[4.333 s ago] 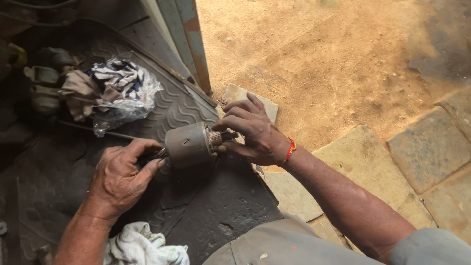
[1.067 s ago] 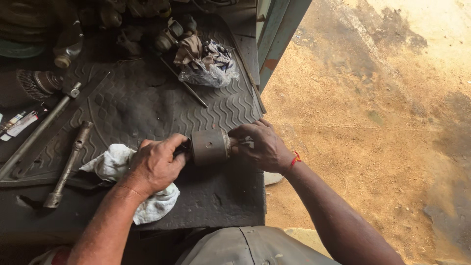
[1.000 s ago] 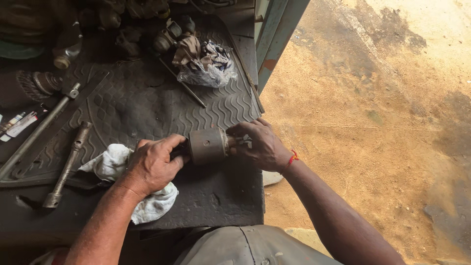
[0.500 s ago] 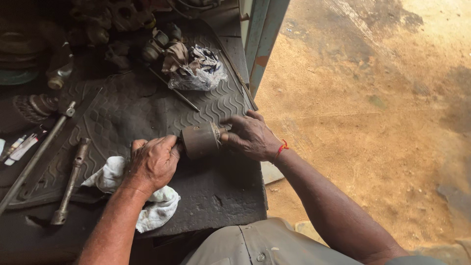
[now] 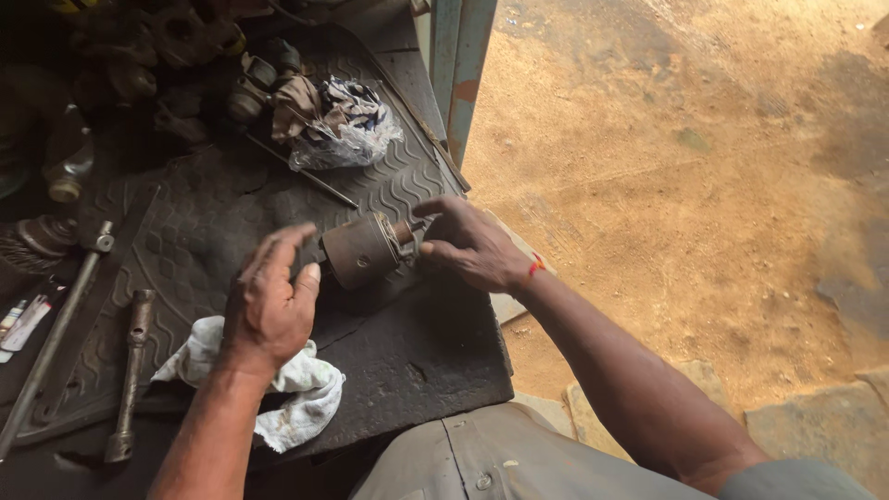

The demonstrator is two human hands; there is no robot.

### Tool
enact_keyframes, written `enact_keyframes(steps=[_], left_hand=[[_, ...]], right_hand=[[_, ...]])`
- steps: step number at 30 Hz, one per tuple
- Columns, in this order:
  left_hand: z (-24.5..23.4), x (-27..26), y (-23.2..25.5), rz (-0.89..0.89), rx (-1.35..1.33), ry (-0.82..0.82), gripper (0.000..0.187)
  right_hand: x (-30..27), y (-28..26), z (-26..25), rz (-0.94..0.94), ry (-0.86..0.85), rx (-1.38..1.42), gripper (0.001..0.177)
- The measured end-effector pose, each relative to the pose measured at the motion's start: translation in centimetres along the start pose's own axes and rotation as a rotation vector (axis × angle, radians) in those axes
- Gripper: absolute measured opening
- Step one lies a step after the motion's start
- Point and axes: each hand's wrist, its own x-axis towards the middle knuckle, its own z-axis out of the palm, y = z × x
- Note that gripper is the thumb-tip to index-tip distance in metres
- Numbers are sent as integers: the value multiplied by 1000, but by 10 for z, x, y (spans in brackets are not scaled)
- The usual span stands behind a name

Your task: The person cleans a cylindrical mechanical part with a cloth, inserts a metal rod, and uses a hammer to tap the rod into place. The person repeatedly wipes the part and adjusts the rod throughout the process.

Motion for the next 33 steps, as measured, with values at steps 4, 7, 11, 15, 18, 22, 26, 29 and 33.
enact_keyframes(steps=[4,7,11,15,18,22,26,29,33], left_hand=[[17,9,14,139,5,-42,72],[30,15,30,207,112,-3,88],[30,28,35,96,78,-52,88],[25,41,36,214,153,-96,81],[26,48,40,320,189,-92,67],[25,55,39,344,152,-138,48],[23,64,32,332,76,-209,33],[22,73,29,258,-17,-233,30],[19,81,28,272,-19,-221,33]], right_hand=[[-23,0,10,-16,-12,405,51],[-24,-6,15,-89,46,181,50],[-23,-7,14,-174,165,-107,42],[-18,-9,18,-169,214,-63,27],[-20,-9,21,-180,269,35,19],[-21,-10,26,-108,318,59,18],[-15,-14,29,-93,348,168,17],[-9,-16,30,144,326,278,18],[-3,-22,32,110,381,334,21]])
